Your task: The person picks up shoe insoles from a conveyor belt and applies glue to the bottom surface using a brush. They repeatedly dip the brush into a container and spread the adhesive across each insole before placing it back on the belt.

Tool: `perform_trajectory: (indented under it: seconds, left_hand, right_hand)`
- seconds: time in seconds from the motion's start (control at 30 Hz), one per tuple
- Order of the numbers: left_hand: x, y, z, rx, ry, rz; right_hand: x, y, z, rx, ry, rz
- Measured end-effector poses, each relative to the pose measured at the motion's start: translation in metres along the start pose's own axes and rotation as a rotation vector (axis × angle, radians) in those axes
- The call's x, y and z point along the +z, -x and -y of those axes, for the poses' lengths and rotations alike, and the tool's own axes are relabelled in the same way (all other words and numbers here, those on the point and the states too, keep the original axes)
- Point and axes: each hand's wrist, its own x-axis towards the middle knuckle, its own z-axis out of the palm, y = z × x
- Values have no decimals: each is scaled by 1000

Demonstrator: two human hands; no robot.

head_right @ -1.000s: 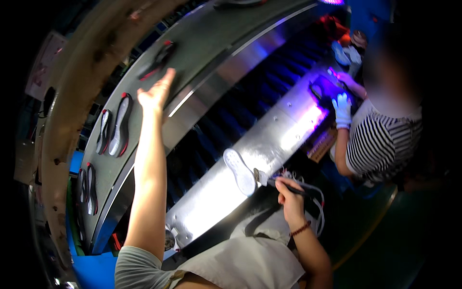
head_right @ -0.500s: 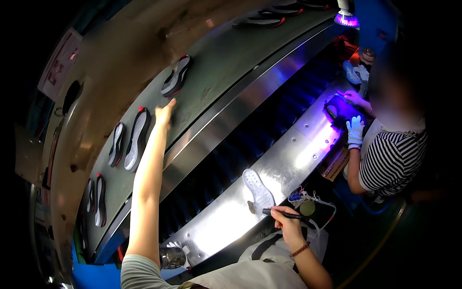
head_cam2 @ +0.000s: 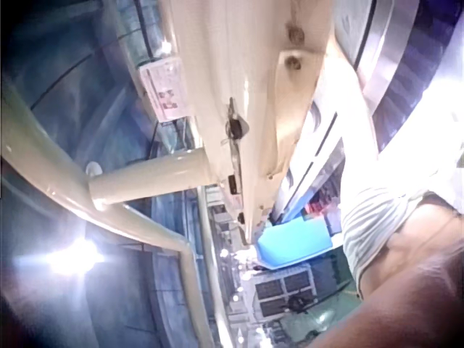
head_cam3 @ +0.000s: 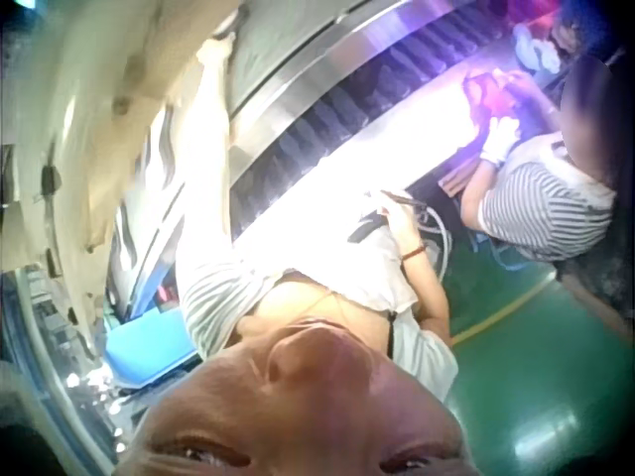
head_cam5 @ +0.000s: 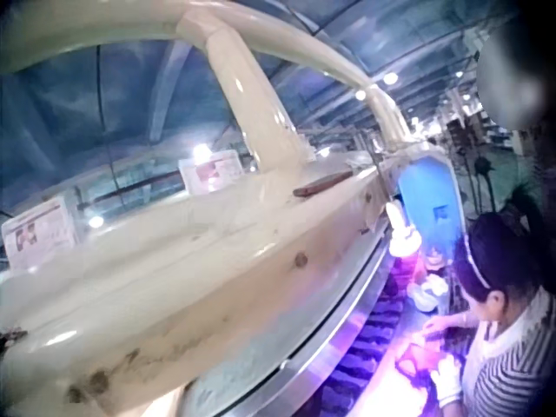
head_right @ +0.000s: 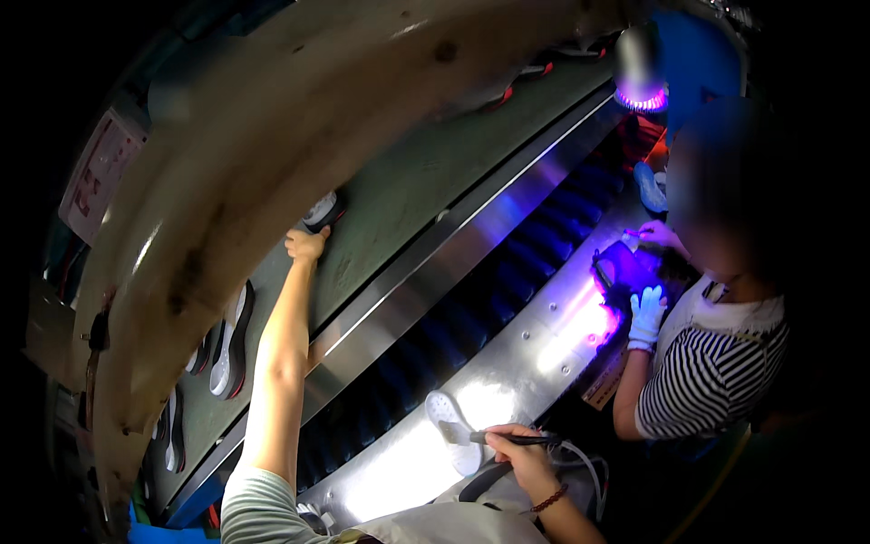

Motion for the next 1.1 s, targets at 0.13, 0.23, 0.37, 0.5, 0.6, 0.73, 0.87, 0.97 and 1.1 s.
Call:
perform_trajectory:
  seconds: [0.13, 0.23, 0.37, 0.5, 0.6, 0.73, 0.87, 0.97, 1.1]
  left_hand:
    - [35, 38, -102, 303, -50, -48]
    - [25, 45, -116, 792, -186, -129]
    - [64, 169, -287, 1206, 232, 340]
    - [75, 154, -304, 1162, 219, 461]
    - [110, 156, -353, 1155, 198, 413]
    - [134, 129, -373, 1431, 270, 185]
    - [150, 113, -357, 1404, -100, -275]
    - [89, 130, -315, 1495, 123, 3]
    - [2, 145, -204, 1563, 233, 239]
  right_hand:
    - [-14, -25, 19, -89, -106, -40]
    - [-20, -27, 22, -46, -66, -7]
    - [-40, -41, 38, -126, -122, -205]
    - [-38, -29, 37, -64, -85, -195]
    - [-51, -32, 39, -101, -129, -324]
    - [-57, -22, 35, -150, -253, -425]
    - [-52, -21, 41, -102, -310, -419]
    - [-45, -21, 42, -108, -247, -338]
    - [-39, -28, 34, -90, -132, -205]
